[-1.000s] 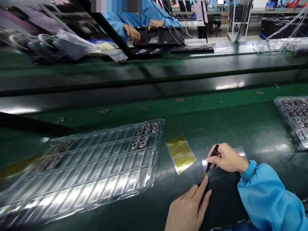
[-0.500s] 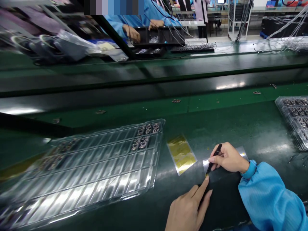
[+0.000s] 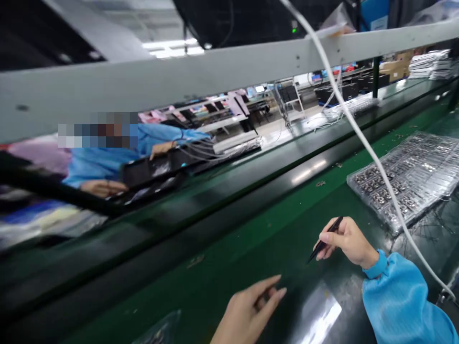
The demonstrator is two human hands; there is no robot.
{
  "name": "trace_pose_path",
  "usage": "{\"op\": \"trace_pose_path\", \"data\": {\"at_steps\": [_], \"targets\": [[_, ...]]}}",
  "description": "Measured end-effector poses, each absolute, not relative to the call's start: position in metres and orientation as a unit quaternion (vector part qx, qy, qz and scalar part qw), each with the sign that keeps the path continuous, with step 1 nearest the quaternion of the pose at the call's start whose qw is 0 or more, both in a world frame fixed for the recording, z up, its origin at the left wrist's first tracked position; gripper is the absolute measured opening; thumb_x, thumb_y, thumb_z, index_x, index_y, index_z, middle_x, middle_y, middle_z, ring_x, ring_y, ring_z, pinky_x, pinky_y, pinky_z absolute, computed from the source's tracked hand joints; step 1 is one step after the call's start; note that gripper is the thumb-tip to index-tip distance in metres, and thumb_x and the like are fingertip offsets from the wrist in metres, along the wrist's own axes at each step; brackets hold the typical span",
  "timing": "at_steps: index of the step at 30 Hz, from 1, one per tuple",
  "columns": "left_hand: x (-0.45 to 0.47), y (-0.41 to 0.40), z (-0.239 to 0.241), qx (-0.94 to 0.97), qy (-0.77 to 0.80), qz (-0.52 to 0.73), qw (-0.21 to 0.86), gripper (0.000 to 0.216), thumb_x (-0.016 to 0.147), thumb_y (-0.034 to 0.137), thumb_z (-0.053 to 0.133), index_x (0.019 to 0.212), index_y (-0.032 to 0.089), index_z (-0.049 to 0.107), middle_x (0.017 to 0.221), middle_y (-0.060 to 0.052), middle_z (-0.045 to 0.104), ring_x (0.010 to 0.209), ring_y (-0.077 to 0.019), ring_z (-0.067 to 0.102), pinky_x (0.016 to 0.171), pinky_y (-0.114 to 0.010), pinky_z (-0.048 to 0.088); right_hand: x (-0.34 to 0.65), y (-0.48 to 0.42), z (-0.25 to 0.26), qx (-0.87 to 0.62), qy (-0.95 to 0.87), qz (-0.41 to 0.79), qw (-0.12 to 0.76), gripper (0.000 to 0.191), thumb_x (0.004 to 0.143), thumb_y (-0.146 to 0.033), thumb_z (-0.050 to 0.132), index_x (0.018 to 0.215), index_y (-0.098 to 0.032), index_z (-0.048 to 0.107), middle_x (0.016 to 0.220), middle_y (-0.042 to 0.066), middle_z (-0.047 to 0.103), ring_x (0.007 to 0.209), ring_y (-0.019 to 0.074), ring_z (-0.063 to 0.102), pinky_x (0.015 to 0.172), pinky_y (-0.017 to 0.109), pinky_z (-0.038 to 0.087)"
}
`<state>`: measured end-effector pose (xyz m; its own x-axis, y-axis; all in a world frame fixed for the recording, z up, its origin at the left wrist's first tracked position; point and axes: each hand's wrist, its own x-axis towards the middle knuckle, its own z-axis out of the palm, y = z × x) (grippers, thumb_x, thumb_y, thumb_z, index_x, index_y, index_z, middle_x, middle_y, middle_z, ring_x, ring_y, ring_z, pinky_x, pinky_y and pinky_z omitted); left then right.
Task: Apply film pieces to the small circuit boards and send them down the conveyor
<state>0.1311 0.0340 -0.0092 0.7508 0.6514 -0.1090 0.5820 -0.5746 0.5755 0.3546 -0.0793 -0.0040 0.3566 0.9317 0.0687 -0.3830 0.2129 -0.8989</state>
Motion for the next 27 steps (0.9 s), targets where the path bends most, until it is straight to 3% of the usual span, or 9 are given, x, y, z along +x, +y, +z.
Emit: {"op": "trace_pose_path", "data": {"at_steps": [3,6,9,12,16,19,23,27], "targets": [[0.224,0.077,-0.008,0.902,0.321,0.104,0.267,0.027,0.073,0.037,0.056,0.086,0.016,0.069,0.071,-0.004,0.066,0.061,-0.0166,0.057,0.061,-0.027,0.043,0.366,-0.083,-0.003,-0.397,-0.308,0.461,0.732,0.024,0.073,-0.031,0.067,0.07,-0.011,0.053,0.063,0.008,0.068,0.05,0.0171,0.065,0.042,0.02,0.049],[0.308,0.122,-0.019,0.911,0.311,0.125,0.24,0.026,0.071,0.033,0.06,0.085,0.014,0.068,0.082,-0.008,0.065,0.071,-0.0181,0.058,0.07,-0.028,0.042,0.37,-0.084,-0.002,-0.378,-0.291,0.465,0.746,0.025,0.073,-0.031,0.067,0.07,-0.011,0.053,0.063,0.009,0.068,0.05,0.017,0.065,0.042,0.02,0.048],[0.362,0.162,-0.028,0.915,0.304,0.127,0.232,0.032,0.065,0.032,0.067,0.091,0.013,0.066,0.089,-0.009,0.063,0.072,-0.0176,0.057,0.069,-0.028,0.042,0.371,-0.082,-0.004,-0.353,-0.271,0.475,0.759,0.027,0.071,-0.031,0.068,0.07,-0.011,0.05,0.061,0.009,0.068,0.048,0.0169,0.065,0.041,0.019,0.047],[0.385,0.187,-0.033,0.919,0.3,0.101,0.236,0.025,0.062,0.027,0.071,0.081,0.012,0.065,0.08,-0.006,0.063,0.07,-0.0166,0.057,0.068,-0.029,0.043,0.371,-0.077,-0.007,-0.32,-0.252,0.494,0.768,0.03,0.069,-0.032,0.07,0.071,-0.013,0.047,0.057,0.007,0.066,0.047,0.0167,0.064,0.04,0.018,0.045],[0.387,0.197,-0.035,0.92,0.293,0.073,0.252,0.014,0.076,0.026,0.06,0.072,0.013,0.06,0.077,-0.001,0.061,0.075,-0.0141,0.057,0.074,-0.034,0.044,0.37,-0.073,-0.011,-0.314,-0.225,0.509,0.769,0.033,0.067,-0.033,0.072,0.072,-0.013,0.047,0.055,0.005,0.066,0.047,0.0153,0.063,0.043,0.019,0.047],[0.379,0.191,-0.03,0.9,0.322,0.09,0.279,0.014,0.078,0.025,0.057,0.071,0.013,0.058,0.077,-0.002,0.061,0.078,-0.0146,0.058,0.074,-0.034,0.045,0.372,-0.075,-0.01,-0.313,-0.23,0.504,0.772,0.034,0.067,-0.034,0.072,0.072,-0.013,0.047,0.054,0.004,0.065,0.047,0.0161,0.064,0.042,0.018,0.046],[0.339,0.164,-0.014,0.839,0.395,0.135,0.349,0.018,0.078,0.029,0.052,0.072,0.013,0.056,0.068,-0.005,0.062,0.068,-0.0167,0.062,0.061,-0.027,0.047,0.379,-0.083,-0.005,-0.331,-0.246,0.48,0.774,0.031,0.069,-0.035,0.07,0.07,-0.012,0.05,0.057,0.006,0.066,0.048,0.0171,0.065,0.041,0.018,0.046],[0.253,0.1,0.01,0.759,0.423,0.169,0.465,0.028,0.075,0.039,0.054,0.083,0.012,0.056,0.074,-0.004,0.063,0.064,-0.0141,0.062,0.053,-0.023,0.048,0.378,-0.088,0.001,-0.361,-0.257,0.457,0.771,0.029,0.072,-0.036,0.068,0.069,-0.011,0.054,0.064,0.008,0.068,0.052,0.0182,0.066,0.044,0.021,0.049]]}}
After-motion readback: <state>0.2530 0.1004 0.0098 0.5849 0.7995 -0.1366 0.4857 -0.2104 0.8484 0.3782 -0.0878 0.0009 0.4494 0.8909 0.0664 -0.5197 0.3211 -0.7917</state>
